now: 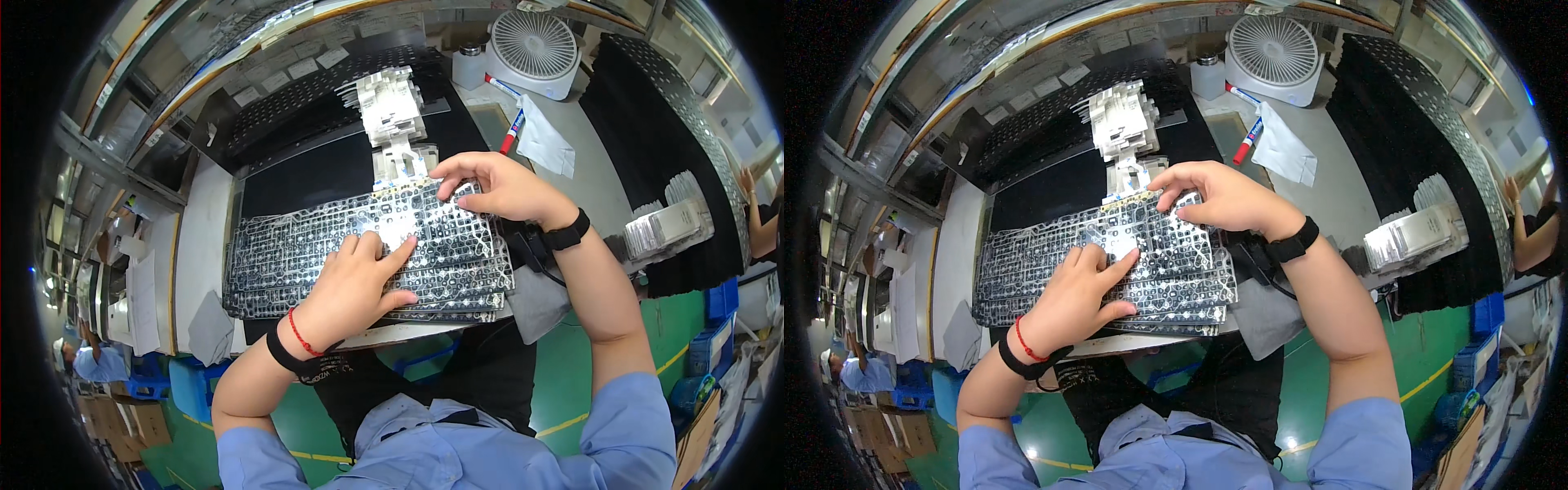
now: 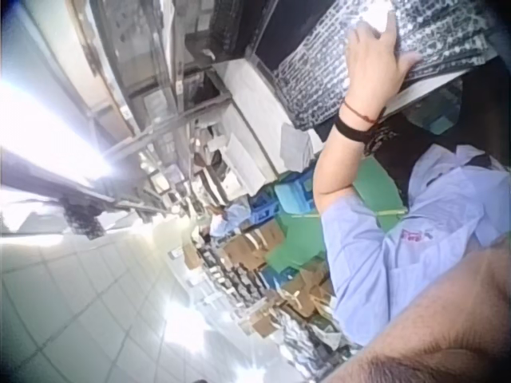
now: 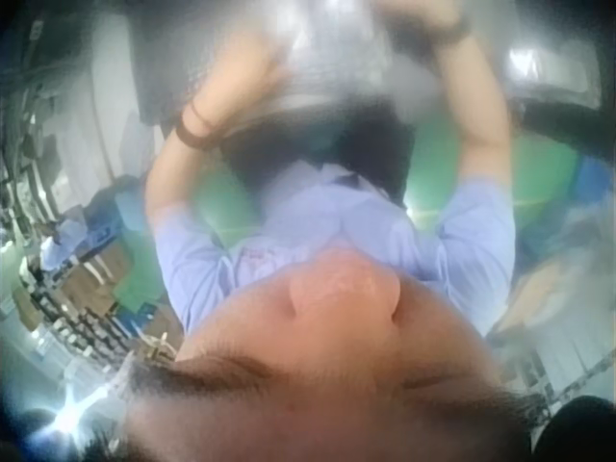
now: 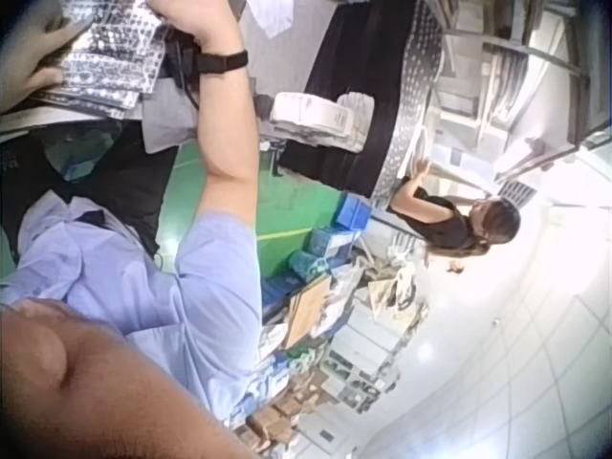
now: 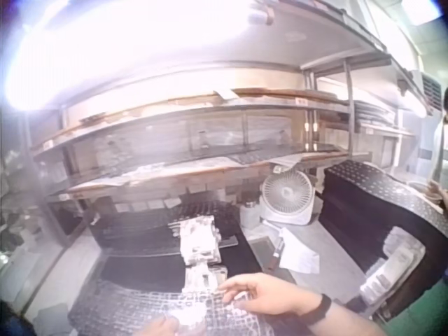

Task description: Inspecting and stacking metallic internal keyboard sheets on a workstation.

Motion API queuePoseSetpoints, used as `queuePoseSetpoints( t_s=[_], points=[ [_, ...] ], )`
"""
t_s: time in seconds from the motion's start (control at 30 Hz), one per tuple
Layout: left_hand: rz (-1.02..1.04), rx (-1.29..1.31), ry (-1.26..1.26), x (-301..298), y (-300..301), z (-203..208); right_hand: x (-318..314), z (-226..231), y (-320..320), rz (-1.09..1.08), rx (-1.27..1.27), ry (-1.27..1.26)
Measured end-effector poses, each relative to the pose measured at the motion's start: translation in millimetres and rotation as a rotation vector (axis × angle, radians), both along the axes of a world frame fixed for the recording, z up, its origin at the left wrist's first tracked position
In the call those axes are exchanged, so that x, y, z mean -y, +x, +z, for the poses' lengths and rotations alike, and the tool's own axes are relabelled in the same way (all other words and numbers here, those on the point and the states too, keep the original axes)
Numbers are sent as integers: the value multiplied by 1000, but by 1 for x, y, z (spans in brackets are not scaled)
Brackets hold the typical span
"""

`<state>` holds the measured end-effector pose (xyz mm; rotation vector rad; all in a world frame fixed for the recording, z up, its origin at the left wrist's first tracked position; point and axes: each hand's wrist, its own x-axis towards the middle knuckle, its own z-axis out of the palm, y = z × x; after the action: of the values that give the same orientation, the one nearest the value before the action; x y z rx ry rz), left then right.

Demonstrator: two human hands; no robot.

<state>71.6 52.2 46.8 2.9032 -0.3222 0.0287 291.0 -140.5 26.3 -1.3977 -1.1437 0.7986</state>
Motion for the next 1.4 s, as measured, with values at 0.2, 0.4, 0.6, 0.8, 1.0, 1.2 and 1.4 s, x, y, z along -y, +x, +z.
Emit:
queuePoseSetpoints(
  t_s=[0.2, 0.4, 0.6, 0.8, 1.0, 1.2, 1.4],
  points=[
    [-503, -137, -331, 9, -22, -1, 1, 2, 0, -13, 71, 2],
    [-796, -298, -392, 38, -71, -17, 1, 5, -3, -85, 121, 24],
    [-308, -97, -423, -2, -38, 7, 2, 5, -1, -136, 180, 64],
    [151, 332, -370, -72, -11, 20, 6, 2, 9, -376, 170, 192],
    [725, 169, -833, -235, 19, 20, 4, 0, 23, -638, 100, 314],
    [499, -9, -1219, -258, 11, -11, 6, -3, 27, -656, 61, 243],
    [548, -15, -1025, -264, 15, -21, 2, -10, 29, -682, 176, 215]
  ],
)
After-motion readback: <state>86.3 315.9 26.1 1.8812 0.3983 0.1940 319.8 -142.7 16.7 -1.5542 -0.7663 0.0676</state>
